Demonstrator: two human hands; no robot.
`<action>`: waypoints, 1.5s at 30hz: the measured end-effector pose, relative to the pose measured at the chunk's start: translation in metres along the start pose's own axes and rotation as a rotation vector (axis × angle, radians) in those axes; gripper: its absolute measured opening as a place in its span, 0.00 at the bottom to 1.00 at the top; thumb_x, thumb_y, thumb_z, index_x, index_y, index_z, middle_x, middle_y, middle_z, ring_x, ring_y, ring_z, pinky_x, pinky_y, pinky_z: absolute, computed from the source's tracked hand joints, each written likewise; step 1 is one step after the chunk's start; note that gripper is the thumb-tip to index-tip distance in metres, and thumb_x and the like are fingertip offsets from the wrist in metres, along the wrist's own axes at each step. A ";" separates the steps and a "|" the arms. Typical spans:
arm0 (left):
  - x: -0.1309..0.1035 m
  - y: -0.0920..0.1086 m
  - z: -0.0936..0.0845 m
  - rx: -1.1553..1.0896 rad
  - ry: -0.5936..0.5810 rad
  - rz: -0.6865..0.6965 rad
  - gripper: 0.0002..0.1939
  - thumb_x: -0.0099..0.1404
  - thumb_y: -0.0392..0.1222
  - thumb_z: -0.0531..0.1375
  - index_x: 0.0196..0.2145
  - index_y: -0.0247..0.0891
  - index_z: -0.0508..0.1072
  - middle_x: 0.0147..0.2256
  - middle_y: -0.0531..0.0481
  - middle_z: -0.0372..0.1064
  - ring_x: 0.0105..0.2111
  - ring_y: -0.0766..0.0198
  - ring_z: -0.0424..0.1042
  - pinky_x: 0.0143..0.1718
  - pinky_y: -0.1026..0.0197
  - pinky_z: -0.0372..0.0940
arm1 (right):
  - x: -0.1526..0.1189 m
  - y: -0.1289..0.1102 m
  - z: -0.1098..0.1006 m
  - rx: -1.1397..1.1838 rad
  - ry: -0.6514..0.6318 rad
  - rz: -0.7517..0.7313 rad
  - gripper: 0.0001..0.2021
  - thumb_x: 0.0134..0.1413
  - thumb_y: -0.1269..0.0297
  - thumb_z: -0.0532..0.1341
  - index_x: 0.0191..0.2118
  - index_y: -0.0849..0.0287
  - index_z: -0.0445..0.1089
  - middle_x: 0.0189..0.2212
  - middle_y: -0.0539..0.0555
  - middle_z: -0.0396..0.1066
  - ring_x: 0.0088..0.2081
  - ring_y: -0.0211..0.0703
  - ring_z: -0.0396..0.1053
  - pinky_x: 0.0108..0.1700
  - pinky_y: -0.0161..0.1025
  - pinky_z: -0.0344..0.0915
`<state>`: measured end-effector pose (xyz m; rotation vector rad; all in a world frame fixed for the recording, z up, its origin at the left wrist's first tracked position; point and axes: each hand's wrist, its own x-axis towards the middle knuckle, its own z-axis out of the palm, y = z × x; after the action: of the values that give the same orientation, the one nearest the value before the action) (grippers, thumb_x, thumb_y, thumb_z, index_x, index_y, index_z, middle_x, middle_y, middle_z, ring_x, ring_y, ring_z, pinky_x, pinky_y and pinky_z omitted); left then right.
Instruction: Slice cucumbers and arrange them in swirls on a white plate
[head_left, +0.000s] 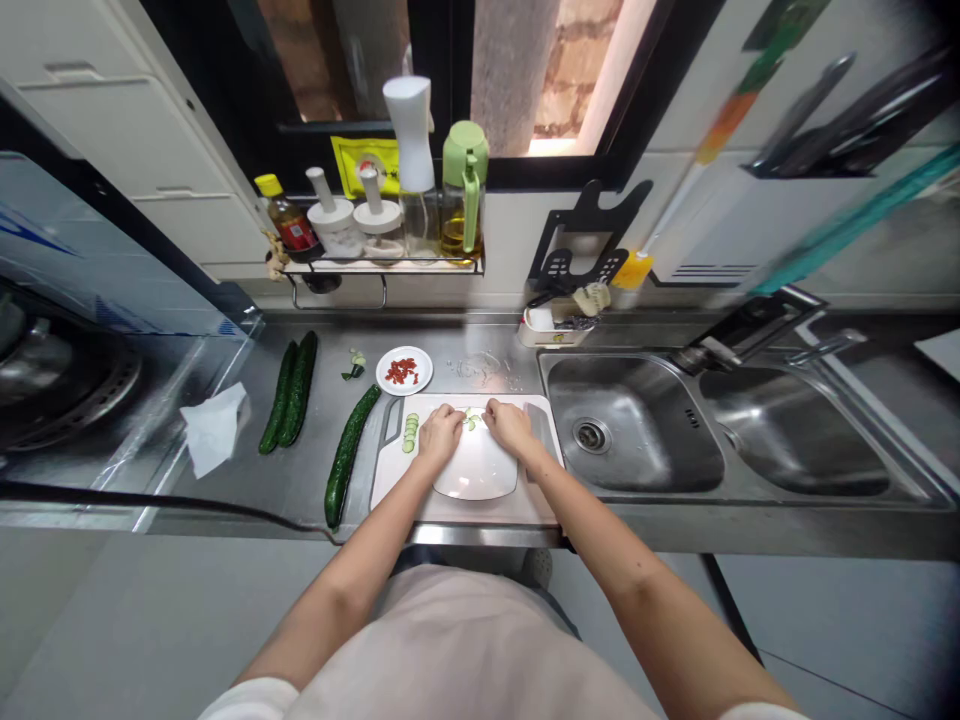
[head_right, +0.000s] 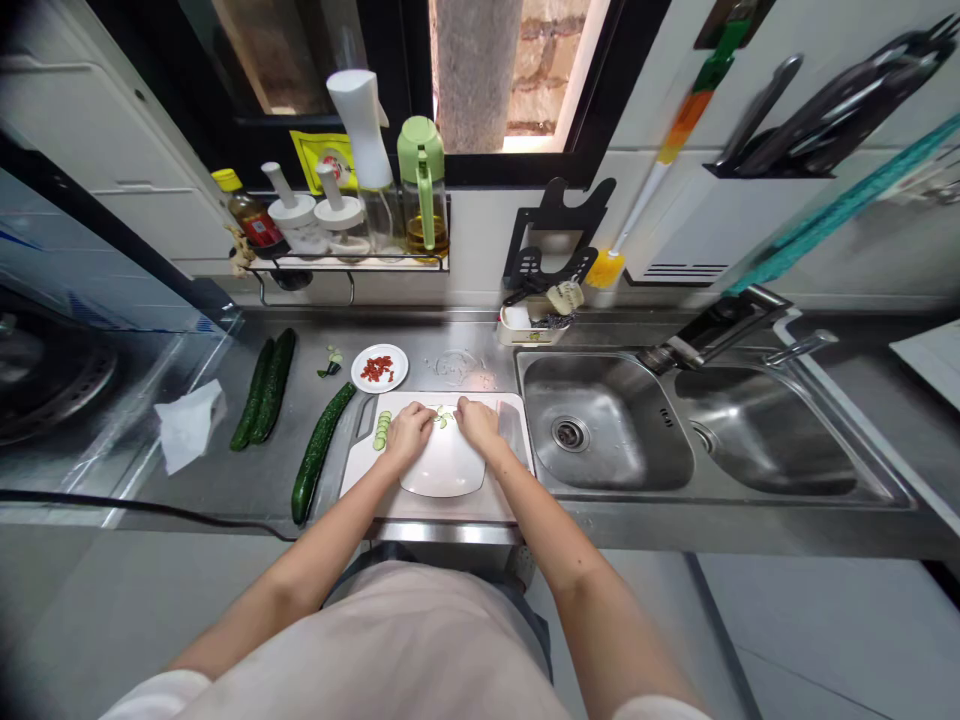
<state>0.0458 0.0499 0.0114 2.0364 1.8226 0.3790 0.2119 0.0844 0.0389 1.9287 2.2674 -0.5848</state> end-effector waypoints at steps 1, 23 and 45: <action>-0.001 0.000 0.000 0.008 -0.006 0.001 0.15 0.69 0.39 0.52 0.46 0.47 0.76 0.44 0.47 0.66 0.44 0.60 0.65 0.39 0.62 0.59 | -0.001 0.000 0.000 0.000 0.000 0.011 0.15 0.65 0.59 0.49 0.48 0.58 0.68 0.44 0.60 0.74 0.46 0.46 0.70 0.40 0.36 0.56; 0.000 0.000 0.003 0.107 -0.041 0.079 0.16 0.69 0.39 0.51 0.45 0.48 0.76 0.46 0.48 0.66 0.44 0.59 0.64 0.39 0.62 0.60 | 0.003 -0.005 0.000 -0.050 -0.008 0.033 0.15 0.64 0.58 0.51 0.48 0.59 0.68 0.43 0.62 0.75 0.46 0.48 0.71 0.41 0.37 0.58; -0.016 -0.002 0.000 -0.034 0.095 -0.063 0.15 0.66 0.37 0.53 0.44 0.46 0.77 0.43 0.48 0.69 0.44 0.61 0.68 0.42 0.61 0.61 | -0.009 -0.005 0.002 -0.052 0.008 0.059 0.15 0.63 0.58 0.52 0.48 0.59 0.69 0.45 0.61 0.74 0.47 0.47 0.70 0.42 0.36 0.58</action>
<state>0.0422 0.0341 0.0109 1.9637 1.9175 0.4927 0.2086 0.0750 0.0414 1.9695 2.1989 -0.5074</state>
